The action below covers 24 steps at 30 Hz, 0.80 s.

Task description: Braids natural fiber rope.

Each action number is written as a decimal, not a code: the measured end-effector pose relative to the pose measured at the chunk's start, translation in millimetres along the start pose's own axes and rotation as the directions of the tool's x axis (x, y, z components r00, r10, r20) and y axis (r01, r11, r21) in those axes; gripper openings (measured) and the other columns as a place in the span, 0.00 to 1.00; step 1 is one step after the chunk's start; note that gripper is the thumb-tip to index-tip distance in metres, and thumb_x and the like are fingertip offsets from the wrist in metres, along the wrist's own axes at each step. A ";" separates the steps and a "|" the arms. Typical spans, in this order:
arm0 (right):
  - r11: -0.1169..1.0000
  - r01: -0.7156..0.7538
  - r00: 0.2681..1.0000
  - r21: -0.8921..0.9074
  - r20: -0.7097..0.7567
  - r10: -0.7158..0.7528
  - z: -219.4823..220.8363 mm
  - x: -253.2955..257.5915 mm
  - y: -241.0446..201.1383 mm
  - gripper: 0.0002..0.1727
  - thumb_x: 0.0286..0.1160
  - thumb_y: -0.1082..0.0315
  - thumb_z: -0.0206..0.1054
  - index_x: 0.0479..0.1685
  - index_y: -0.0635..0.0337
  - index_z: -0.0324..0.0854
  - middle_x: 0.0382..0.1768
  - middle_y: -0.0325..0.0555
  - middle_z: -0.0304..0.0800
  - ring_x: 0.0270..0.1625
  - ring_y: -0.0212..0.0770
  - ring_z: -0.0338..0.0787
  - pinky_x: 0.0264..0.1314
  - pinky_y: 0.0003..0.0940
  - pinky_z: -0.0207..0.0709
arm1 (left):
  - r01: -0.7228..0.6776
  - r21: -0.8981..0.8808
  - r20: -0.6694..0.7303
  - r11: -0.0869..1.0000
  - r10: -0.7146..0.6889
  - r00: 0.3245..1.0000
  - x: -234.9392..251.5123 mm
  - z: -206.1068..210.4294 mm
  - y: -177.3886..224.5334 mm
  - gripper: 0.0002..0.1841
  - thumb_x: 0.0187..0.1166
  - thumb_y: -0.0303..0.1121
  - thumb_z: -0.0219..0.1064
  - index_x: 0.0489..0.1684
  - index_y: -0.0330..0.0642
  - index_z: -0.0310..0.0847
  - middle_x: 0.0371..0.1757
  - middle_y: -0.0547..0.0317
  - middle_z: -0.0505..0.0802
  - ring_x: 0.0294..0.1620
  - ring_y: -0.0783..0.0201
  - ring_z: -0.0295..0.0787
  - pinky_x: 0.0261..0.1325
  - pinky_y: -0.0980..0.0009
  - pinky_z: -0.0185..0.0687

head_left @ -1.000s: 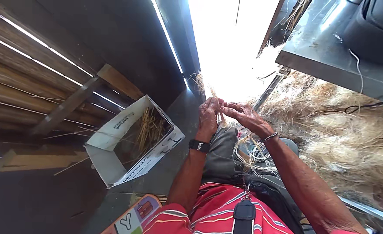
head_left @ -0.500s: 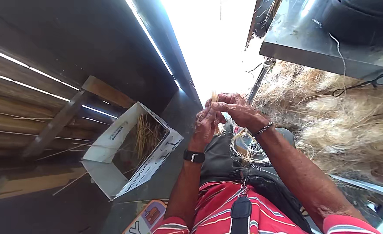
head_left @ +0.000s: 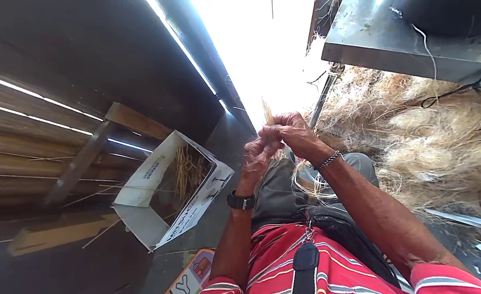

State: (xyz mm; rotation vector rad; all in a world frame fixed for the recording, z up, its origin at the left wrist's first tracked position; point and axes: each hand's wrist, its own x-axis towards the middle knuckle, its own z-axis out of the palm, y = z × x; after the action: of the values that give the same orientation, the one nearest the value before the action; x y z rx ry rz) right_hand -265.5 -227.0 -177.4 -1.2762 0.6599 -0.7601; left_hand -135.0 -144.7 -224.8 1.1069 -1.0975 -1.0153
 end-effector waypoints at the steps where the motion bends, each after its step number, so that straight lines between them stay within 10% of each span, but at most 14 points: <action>1: 1.000 0.017 1.000 -0.022 -0.004 -0.017 -0.8 -0.5 0.6 0.07 0.79 0.71 0.68 0.32 0.59 0.88 0.25 0.40 0.90 0.23 0.28 0.84 0.24 0.23 0.76 | -0.008 0.100 -0.034 0.995 0.011 0.999 -1.7 -3.7 3.4 0.06 0.80 0.28 0.68 0.45 0.38 0.92 0.40 0.63 0.95 0.41 0.72 0.92 0.51 0.70 0.90; 5: 0.998 0.025 0.999 -0.065 -0.023 -0.026 -0.7 -1.0 3.2 0.07 0.78 0.72 0.68 0.31 0.60 0.88 0.25 0.41 0.90 0.25 0.29 0.84 0.27 0.23 0.77 | 0.012 0.189 -0.227 0.982 0.032 0.973 -4.4 -14.4 10.4 0.06 0.80 0.31 0.70 0.46 0.40 0.89 0.39 0.64 0.93 0.39 0.72 0.90 0.48 0.72 0.88; 12: 0.999 -0.047 0.995 -0.004 0.085 0.047 1.5 -4.0 7.5 0.07 0.79 0.74 0.68 0.35 0.66 0.89 0.26 0.46 0.92 0.26 0.33 0.89 0.32 0.28 0.86 | 0.014 -0.152 -0.206 0.988 -0.046 0.978 0.7 -17.5 11.6 0.12 0.82 0.31 0.66 0.57 0.40 0.90 0.45 0.59 0.95 0.35 0.71 0.89 0.42 0.74 0.88; 24: 0.984 -0.078 0.979 -0.158 0.175 0.105 3.6 -15.9 8.2 0.08 0.79 0.74 0.66 0.32 0.65 0.86 0.26 0.47 0.92 0.21 0.34 0.86 0.23 0.25 0.79 | -0.013 -0.177 -0.308 0.984 -0.042 0.951 -1.9 -13.3 8.5 0.05 0.80 0.25 0.69 0.40 0.42 0.92 0.33 0.64 0.93 0.26 0.75 0.84 0.33 0.79 0.85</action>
State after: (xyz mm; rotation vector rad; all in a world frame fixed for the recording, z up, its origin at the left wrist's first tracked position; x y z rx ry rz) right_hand -271.1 -211.2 -184.6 -1.4239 0.6312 -0.5175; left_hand -121.7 -139.4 -218.1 1.0870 -0.7323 -0.8948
